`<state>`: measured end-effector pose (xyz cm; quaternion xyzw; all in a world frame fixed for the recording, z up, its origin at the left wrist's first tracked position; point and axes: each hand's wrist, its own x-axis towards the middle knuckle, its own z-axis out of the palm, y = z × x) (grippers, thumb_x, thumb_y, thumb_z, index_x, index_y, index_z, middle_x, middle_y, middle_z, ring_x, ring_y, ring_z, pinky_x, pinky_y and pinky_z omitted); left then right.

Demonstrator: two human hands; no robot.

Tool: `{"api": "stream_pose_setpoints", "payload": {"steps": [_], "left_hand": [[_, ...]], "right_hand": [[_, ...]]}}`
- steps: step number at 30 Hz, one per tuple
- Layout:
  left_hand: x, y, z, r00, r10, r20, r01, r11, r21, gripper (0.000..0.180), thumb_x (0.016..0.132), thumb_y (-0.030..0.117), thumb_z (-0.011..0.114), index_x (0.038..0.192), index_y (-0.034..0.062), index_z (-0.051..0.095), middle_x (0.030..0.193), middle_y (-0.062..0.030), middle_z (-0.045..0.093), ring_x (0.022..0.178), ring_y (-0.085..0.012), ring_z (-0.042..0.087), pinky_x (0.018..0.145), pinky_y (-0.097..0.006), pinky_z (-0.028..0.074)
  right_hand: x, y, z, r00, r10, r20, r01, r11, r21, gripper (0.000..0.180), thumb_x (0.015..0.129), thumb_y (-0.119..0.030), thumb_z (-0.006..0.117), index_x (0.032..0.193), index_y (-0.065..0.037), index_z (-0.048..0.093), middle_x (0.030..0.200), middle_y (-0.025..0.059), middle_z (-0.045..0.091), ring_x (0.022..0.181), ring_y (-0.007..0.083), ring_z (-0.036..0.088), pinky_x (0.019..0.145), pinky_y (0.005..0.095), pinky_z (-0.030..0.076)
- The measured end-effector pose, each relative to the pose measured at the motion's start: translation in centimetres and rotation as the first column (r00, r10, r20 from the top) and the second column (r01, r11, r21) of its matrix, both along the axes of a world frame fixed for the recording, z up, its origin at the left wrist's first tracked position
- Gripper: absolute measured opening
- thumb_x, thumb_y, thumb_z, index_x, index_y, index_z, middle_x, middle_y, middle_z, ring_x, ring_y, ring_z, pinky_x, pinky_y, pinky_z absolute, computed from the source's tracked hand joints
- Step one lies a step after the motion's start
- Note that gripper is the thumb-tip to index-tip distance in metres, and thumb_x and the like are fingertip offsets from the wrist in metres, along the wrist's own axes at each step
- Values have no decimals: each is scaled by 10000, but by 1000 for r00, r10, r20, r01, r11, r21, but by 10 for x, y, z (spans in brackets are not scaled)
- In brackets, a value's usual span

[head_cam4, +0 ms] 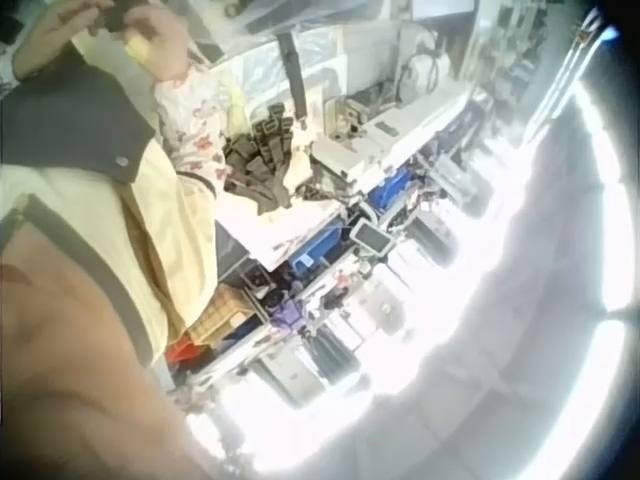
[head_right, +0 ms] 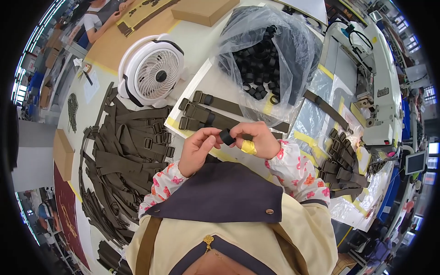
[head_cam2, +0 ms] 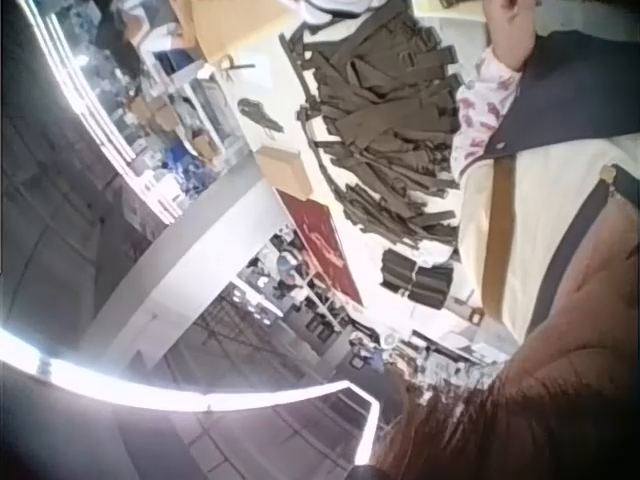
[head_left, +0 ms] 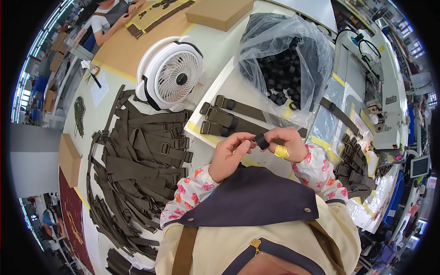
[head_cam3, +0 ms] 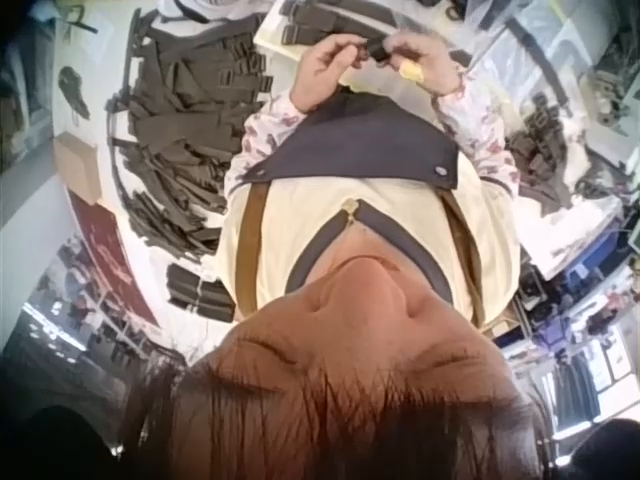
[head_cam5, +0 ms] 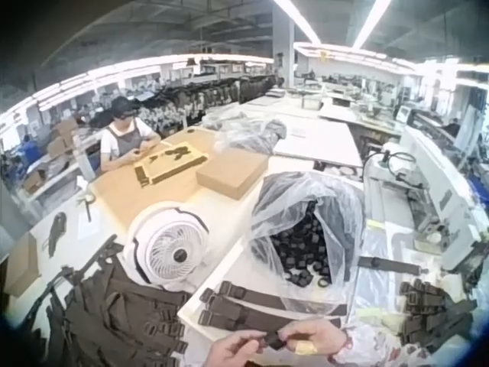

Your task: Assembling plastic buckles and sliders onto nylon webbing straps.

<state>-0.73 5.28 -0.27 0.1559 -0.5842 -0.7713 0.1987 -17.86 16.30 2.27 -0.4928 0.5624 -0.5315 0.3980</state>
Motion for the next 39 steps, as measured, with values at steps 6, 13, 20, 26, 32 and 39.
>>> {"api": "stream_pose_setpoints", "payload": {"steps": [6, 13, 20, 26, 32, 39], "left_hand": [[11, -5, 1, 996, -63, 62, 62, 998, 8, 205, 869, 138, 529, 1021, 1, 523, 850, -18, 556, 740, -83, 532, 677, -220, 438], [26, -6, 4, 993, -77, 89, 45, 946, 320, 118, 848, 106, 560, 904, 7, 532, 787, -30, 580, 630, -70, 521, 601, -203, 436], [30, 8, 0, 993, 110, 42, -118, 923, 366, 113, 855, 110, 554, 861, 1, 529, 702, -55, 586, 595, -87, 538, 584, -214, 454], [31, 13, 4, 982, 186, -20, -171, 939, 299, 146, 864, 130, 555, 891, -12, 533, 784, -83, 623, 677, -100, 587, 646, -221, 488], [35, 14, 4, 995, 97, 18, -96, 916, 389, 138, 875, 104, 528, 923, -24, 526, 810, -96, 626, 714, -124, 606, 672, -237, 501], [43, 19, -5, 990, 120, 76, -130, 980, 150, 101, 867, 37, 489, 906, -39, 543, 735, -65, 623, 639, -87, 589, 595, -207, 480]], "right_hand": [[12, -8, 2, 986, 146, -77, -146, 989, 6, 85, 748, -20, 544, 826, 12, 557, 670, 56, 599, 637, 144, 619, 602, 239, 471], [29, -9, -1, 960, 235, 153, -249, 965, 78, 148, 780, -38, 498, 914, 22, 517, 708, 73, 603, 631, 133, 605, 632, 240, 465], [66, -5, -9, 829, 13, 559, -41, 998, 38, 225, 833, -64, 543, 1023, 3, 441, 875, 107, 587, 703, 136, 588, 619, 237, 477], [66, -5, -14, 759, -163, 630, 66, 983, 174, 182, 830, -113, 578, 932, 13, 496, 781, 91, 600, 609, 105, 551, 577, 219, 457], [62, -7, -14, 781, -175, 599, 37, 971, 235, 160, 825, -136, 579, 867, 6, 519, 702, 59, 595, 550, 64, 509, 491, 186, 393], [55, -14, -11, 901, 18, 433, -144, 955, 260, 167, 805, -103, 599, 852, -5, 473, 728, 43, 577, 603, 62, 513, 533, 191, 407]]}}
